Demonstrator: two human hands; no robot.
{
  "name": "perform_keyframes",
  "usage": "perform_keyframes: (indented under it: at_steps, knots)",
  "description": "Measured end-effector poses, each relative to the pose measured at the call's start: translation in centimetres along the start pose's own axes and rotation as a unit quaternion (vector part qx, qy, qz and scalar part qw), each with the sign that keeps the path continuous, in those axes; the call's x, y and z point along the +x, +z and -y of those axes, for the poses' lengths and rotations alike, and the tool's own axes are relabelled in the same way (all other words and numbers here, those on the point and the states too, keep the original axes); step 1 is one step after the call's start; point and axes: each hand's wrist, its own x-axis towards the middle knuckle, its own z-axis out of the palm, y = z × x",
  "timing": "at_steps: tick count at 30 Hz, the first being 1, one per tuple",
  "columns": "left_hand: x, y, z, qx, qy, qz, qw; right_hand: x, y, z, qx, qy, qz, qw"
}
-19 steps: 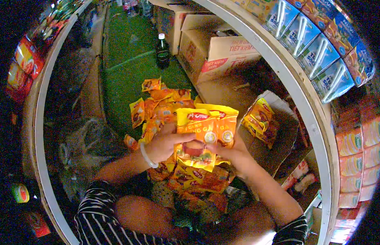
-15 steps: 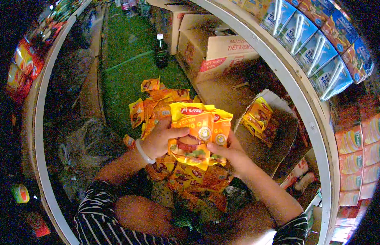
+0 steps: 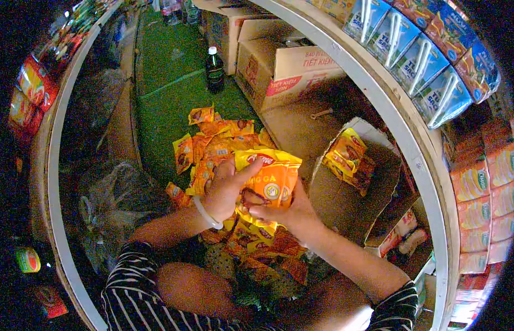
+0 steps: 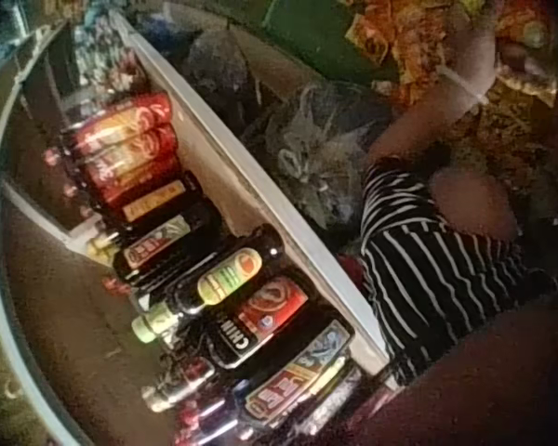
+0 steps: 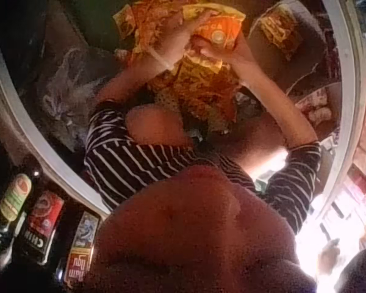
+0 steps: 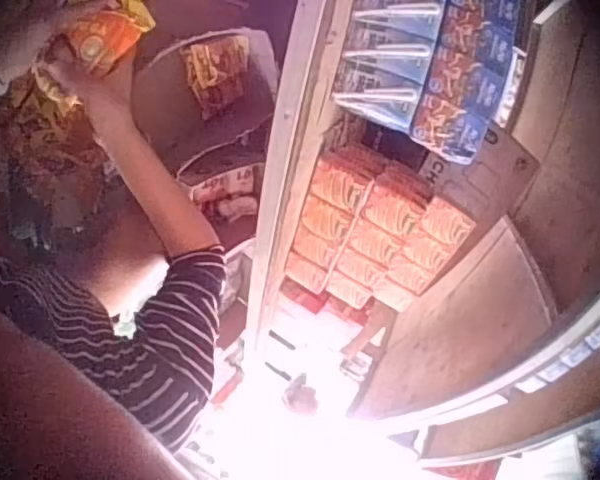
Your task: The person sits on the floor of a store aisle and unpacks yellow snack packets from a cardboard box. They arrange the packets into a neat stack on the floor and then place them into a second cardboard box.
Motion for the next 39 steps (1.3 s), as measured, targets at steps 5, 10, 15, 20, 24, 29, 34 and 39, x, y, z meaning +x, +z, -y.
perform_keyframes:
  at_steps: [5,10,15,20,24,29,34,39]
  knots:
    - [0.8,0.1,1.8,0.179,0.178,-0.081,0.964,0.4,-0.1,-1.0,0.058,-0.039,-0.006,0.998]
    - [0.0,1.1,0.6,-0.004,0.047,0.041,0.998,0.1,-0.8,-0.2,0.096,-0.011,0.040,0.995]
    - [-0.2,1.0,0.6,0.024,0.040,0.032,0.998,0.4,-0.7,-0.2,0.126,0.063,0.005,0.990]
    - [-0.1,1.6,1.8,0.052,0.098,0.013,0.994,0.3,-0.7,-0.4,0.102,-0.013,-0.024,0.994]
    - [-0.3,1.0,1.9,0.032,0.037,0.017,0.999,0.7,-1.0,-0.5,0.119,-0.012,-0.024,0.993]
    - [-0.1,2.8,2.0,0.060,-0.019,0.031,0.998,1.1,-2.2,-1.7,-0.028,-0.089,-0.146,0.985]
    - [1.7,-0.5,-0.7,0.025,-0.077,0.102,0.992,2.2,-10.0,3.1,-0.016,-0.054,-0.180,0.982]
    - [1.6,-1.1,-0.5,0.138,-0.078,0.121,0.980,2.0,-31.3,1.9,-0.112,-0.036,-0.311,0.943]
